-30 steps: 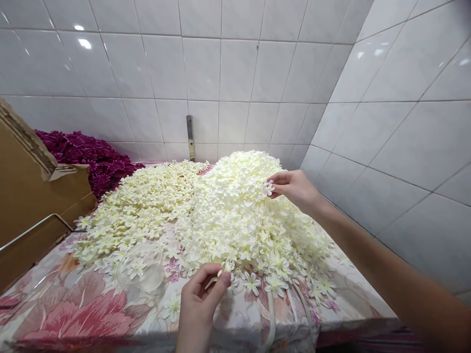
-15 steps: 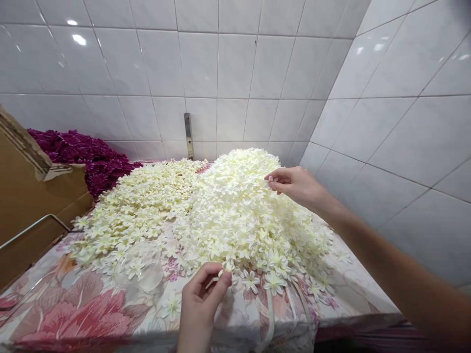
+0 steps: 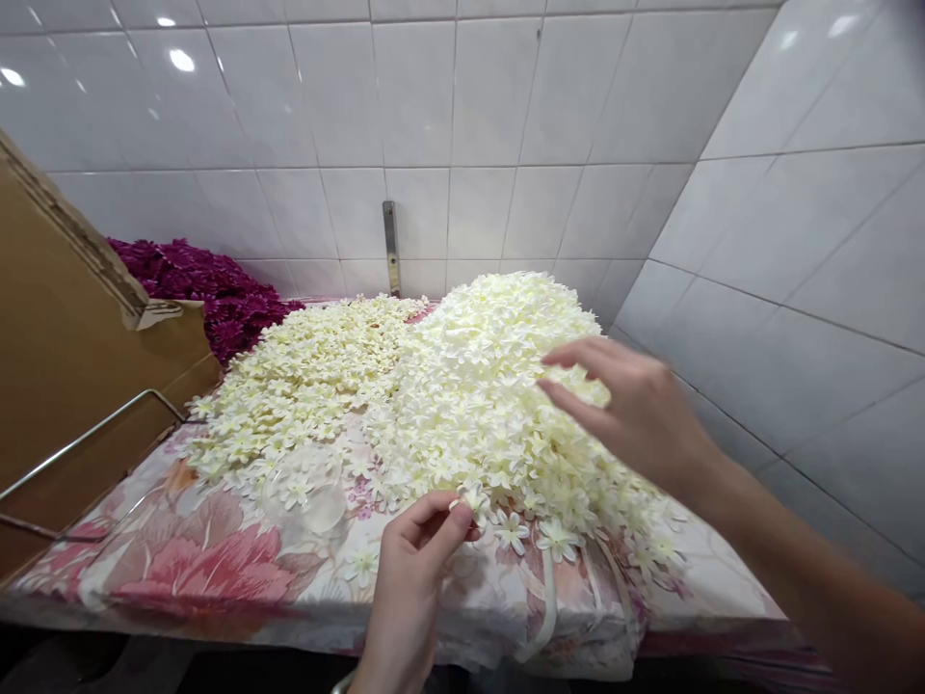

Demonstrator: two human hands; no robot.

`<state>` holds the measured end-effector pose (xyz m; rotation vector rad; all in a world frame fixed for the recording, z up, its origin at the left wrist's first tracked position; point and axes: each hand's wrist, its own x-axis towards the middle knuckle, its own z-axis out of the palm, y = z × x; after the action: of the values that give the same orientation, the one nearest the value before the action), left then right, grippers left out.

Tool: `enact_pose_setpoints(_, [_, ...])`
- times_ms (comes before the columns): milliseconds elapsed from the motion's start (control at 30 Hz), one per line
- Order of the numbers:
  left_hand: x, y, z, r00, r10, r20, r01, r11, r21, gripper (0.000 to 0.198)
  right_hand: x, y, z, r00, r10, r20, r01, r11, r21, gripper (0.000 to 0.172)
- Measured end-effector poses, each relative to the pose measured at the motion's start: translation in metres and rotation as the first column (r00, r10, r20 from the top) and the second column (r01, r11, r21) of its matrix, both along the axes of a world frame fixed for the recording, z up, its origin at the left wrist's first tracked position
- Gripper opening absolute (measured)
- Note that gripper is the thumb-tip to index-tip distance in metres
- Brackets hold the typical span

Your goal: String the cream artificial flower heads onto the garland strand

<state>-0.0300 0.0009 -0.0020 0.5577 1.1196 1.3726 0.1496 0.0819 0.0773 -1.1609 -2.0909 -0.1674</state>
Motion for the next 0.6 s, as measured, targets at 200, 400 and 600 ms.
enact_pose_setpoints(200, [0.0,0.001,-0.006,0.995,-0.068,0.072,0.068,0.998,0.009,0.03,-0.028,-0.056,-0.034,0.881,0.441,-0.171,-0.47,0.859,-0.205,0.007])
enact_pose_setpoints(400, [0.001,-0.004,0.0,0.989,-0.132,0.069,0.131,0.991,0.014,0.03,-0.027,-0.056,-0.05,0.865,0.388,-0.318,-0.481,0.823,-0.304,0.005])
enact_pose_setpoints(600, [0.002,-0.004,0.002,0.996,-0.082,0.027,0.081,0.996,0.028,0.02,-0.016,-0.049,-0.047,0.88,0.14,-0.454,-0.327,0.872,-0.365,0.011])
